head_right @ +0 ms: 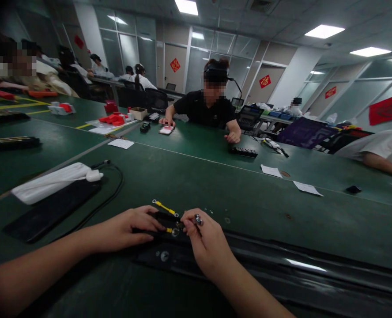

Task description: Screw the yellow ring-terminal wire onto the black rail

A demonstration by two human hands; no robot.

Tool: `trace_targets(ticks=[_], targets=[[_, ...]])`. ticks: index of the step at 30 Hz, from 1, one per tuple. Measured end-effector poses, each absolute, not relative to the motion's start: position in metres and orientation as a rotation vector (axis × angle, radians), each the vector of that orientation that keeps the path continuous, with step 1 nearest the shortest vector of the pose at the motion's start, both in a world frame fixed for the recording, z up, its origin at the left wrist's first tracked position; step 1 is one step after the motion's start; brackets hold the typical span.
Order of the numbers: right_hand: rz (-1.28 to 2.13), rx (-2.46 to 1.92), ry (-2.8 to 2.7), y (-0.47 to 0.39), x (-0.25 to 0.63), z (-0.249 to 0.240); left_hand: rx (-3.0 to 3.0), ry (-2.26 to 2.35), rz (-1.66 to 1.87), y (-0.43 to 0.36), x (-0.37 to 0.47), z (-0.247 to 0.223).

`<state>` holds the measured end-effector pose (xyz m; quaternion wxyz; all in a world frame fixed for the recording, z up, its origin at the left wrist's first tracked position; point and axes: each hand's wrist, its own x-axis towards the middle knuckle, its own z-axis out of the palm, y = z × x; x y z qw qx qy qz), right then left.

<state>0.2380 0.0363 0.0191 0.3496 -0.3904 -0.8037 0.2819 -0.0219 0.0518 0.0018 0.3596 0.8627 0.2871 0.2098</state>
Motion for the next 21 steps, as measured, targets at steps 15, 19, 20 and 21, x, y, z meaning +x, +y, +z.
trace_targets(ticks=[15, 19, 20, 21], targets=[[0.724, -0.966, -2.172, 0.0365, 0.2387, 0.0233, 2.235, 0.749, 0.503, 0.0528, -0.0226, 0.0012], [0.712, -0.963, -2.235, 0.0366, 0.2381, 0.0229, 2.234, 0.753, 0.506, 0.0522, -0.0220, 0.0024], [0.713, -0.964, -2.242, 0.0366, 0.2379, 0.0231, 2.233, 0.748, 0.509, 0.0521, -0.0219, 0.0030], [0.713, -0.964, -2.246, 0.0366, 0.2376, 0.0234, 2.232, 0.742, 0.510, 0.0521, -0.0217, 0.0035]])
